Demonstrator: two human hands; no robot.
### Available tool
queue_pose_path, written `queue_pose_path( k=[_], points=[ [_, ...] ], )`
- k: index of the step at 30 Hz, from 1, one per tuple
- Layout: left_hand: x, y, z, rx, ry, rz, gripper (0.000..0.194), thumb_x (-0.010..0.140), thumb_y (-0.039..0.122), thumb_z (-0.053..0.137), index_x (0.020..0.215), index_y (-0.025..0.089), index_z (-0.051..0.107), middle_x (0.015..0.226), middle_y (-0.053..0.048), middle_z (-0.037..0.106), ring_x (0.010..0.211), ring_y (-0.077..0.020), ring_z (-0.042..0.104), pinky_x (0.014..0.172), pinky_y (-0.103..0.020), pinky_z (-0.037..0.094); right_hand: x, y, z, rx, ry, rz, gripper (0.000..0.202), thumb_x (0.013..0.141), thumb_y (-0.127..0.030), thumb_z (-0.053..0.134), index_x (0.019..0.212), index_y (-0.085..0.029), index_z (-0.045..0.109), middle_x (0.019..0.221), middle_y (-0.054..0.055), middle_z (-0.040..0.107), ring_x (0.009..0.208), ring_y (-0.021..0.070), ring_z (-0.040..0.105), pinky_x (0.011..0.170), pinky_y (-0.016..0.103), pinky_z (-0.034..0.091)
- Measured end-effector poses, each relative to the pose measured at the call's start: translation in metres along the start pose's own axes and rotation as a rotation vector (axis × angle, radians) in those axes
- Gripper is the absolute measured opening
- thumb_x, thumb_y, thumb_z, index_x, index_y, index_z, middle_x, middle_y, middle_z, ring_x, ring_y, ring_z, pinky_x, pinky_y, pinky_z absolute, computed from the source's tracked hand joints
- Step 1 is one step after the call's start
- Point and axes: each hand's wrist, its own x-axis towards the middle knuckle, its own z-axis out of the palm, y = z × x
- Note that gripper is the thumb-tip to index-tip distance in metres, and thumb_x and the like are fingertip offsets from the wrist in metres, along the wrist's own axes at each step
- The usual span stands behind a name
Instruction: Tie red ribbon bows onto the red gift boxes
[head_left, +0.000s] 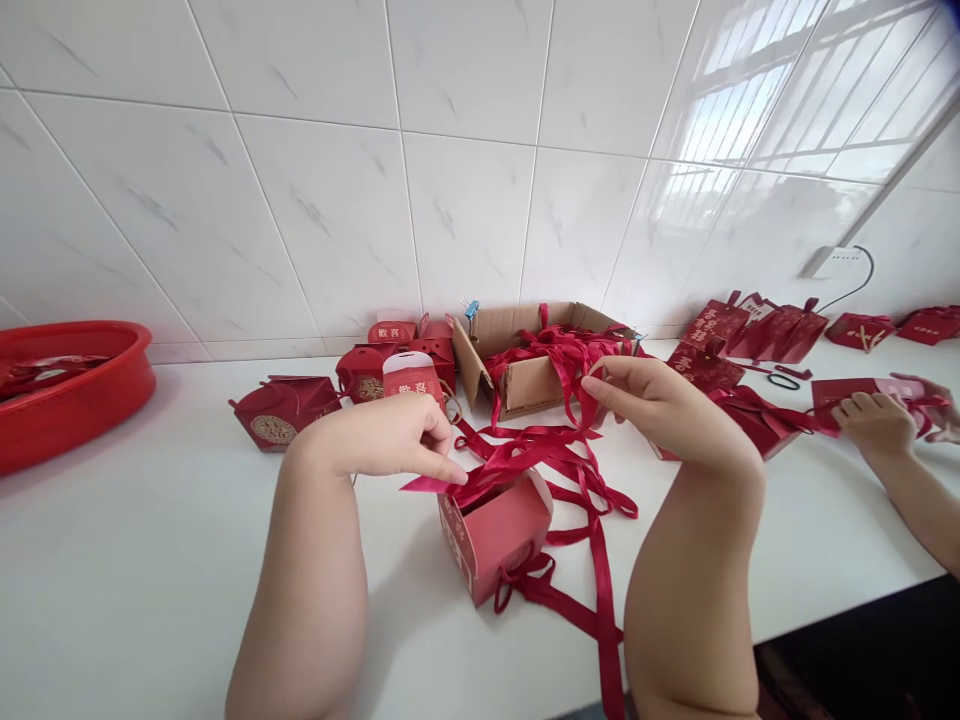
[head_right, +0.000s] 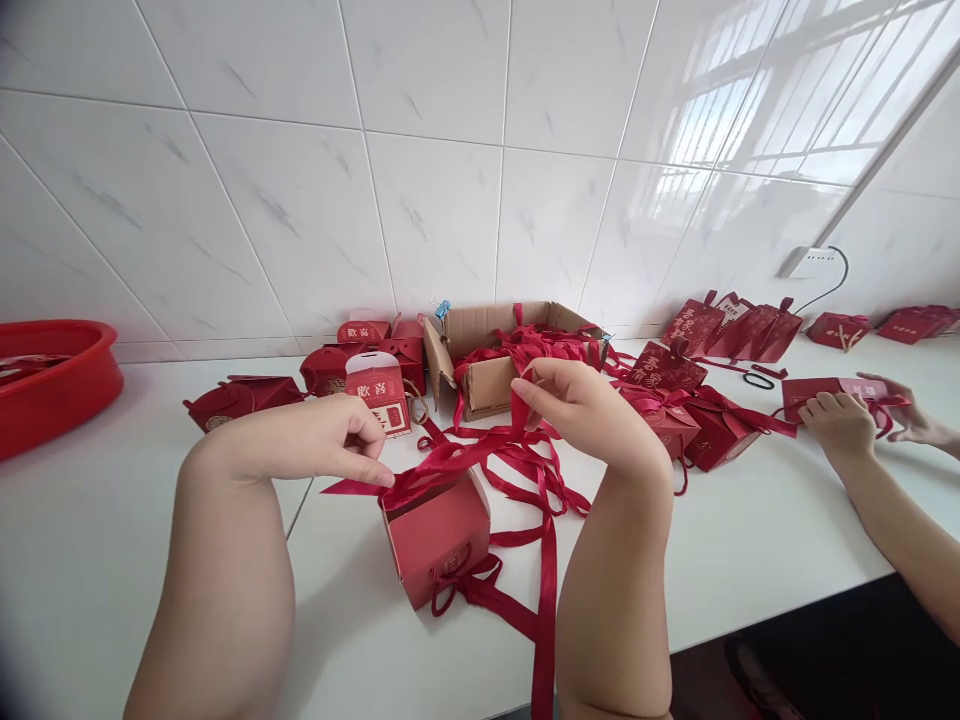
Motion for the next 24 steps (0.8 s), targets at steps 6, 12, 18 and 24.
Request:
queue_pose_path(
  k=[6,12,18,24],
  points=[
    [-0.012,-0.006,-0.003,-0.028,0.083,0.02,0.035,0.071,0.041,0.061,0.05,0.018,0.044,0.053,0.002,0.035,0.048,-0.0095,0.029,0.043,-0.026,0.019,0.002,0.003,-0.001,-0.002,-0.049,0.0,0.034,0.089,-0.047,0.048,0.072,-0.019,0.054,0.065,-0.002,0.051,0.05,0.0079,0.036,0.046,0.023,0.027],
    [-0.024,0.001,-0.009,-0.323,0.377,0.079,0.041,0.08,0.048,0.053,0.055,0.018,0.044,0.054,0.002,0.042,0.047,-0.0089,0.039,0.045,-0.023,0.031,0.005,0.011,-0.002,-0.03,-0.061,0.023,0.035,0.084,-0.047,0.054,0.064,-0.019,0.05,0.058,-0.003,0.042,0.051,0.0085,0.031,0.046,0.024,0.024],
    [-0.006,0.013,-0.004,-0.618,0.554,0.217,0.044,0.085,0.055,0.046,0.062,0.017,0.05,0.061,-0.003,0.053,0.06,-0.0151,0.055,0.057,-0.027,0.045,0.006,0.005,0.001,-0.009,-0.107,0.009,0.035,0.082,-0.047,0.055,0.062,-0.019,0.049,0.059,-0.003,0.039,0.054,0.0091,0.032,0.049,0.024,0.026],
    [0.007,0.018,-0.002,-0.752,0.384,0.373,0.043,0.088,0.05,0.042,0.059,0.018,0.047,0.063,-0.004,0.057,0.069,-0.0182,0.061,0.075,-0.036,0.052,0.017,0.018,0.004,-0.11,-0.105,0.104,0.038,0.077,-0.049,0.058,0.058,-0.019,0.045,0.057,-0.003,0.041,0.052,0.0097,0.036,0.048,0.025,0.028]
  ],
)
